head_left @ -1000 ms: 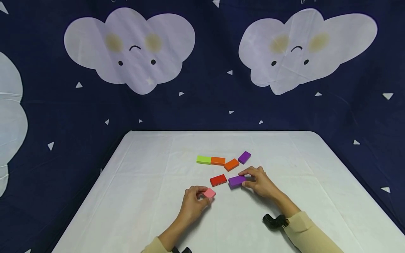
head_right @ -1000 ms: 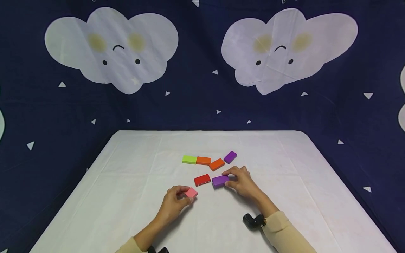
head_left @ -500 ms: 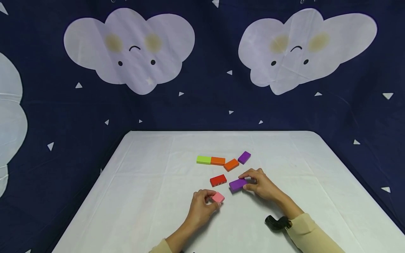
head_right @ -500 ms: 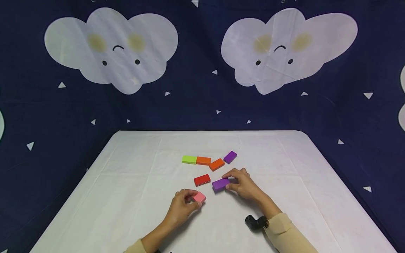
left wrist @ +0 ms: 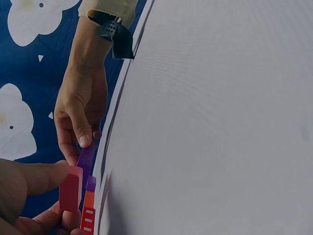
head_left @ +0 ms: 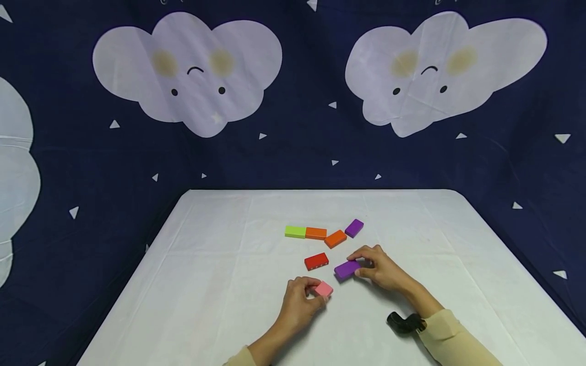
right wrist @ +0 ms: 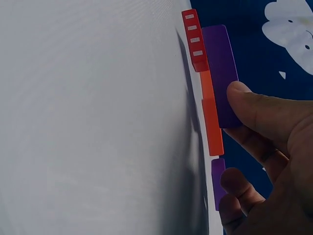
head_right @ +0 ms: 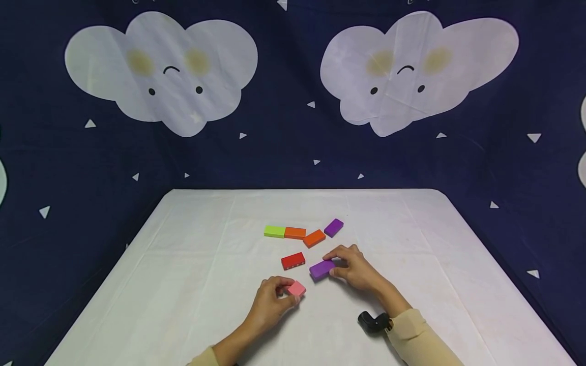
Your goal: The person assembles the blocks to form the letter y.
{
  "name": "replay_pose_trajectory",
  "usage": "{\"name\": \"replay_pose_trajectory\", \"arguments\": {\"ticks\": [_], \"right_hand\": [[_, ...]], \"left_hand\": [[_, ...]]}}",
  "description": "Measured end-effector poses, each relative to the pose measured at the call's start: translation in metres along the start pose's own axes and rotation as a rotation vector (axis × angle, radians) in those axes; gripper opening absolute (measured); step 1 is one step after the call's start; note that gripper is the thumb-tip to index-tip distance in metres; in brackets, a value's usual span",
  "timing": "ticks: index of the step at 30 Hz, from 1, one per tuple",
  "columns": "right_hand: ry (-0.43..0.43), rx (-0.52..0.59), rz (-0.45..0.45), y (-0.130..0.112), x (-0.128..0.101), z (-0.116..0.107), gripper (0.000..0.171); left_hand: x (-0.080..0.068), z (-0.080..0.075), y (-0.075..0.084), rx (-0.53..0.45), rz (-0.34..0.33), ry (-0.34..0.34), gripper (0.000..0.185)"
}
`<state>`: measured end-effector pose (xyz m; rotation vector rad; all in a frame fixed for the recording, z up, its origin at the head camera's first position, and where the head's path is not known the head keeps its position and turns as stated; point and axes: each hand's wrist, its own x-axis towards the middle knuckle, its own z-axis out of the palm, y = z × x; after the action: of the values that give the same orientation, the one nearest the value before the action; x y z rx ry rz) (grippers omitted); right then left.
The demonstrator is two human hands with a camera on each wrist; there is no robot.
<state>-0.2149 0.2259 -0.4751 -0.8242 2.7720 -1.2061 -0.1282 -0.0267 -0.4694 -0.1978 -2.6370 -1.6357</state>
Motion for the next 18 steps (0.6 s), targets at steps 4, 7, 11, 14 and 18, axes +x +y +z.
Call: {"name": "replay_pose_trajectory", "arguments": {"ticks": [4,7,11,14,18], "right_hand": [[-0.012,0.005,-0.006,0.0,-0.001,-0.001,0.032],[-0.025,0.006,-0.007,-0.001,-0.002,-0.002,0.032],[-0.04,0.013,-0.01,-0.001,-0.004,-0.002,0.032],[-0.046,0.018,-0.019,0.0,-0.005,-0.002,0.031],[-0.048,0.007,-0.049,0.002,-0.006,-0.002,0.032]], "left_hand": [[0.0,0.002,0.002,0.008,0.007,-0.004,0.031],[-0.001,0.003,0.003,0.024,0.014,-0.006,0.032],[-0.002,0.006,0.004,0.064,0.014,-0.004,0.032],[-0.002,0.009,0.004,0.102,0.024,0.002,0.033],[-0.003,0.011,0.006,0.128,0.035,-0.006,0.033]]}}
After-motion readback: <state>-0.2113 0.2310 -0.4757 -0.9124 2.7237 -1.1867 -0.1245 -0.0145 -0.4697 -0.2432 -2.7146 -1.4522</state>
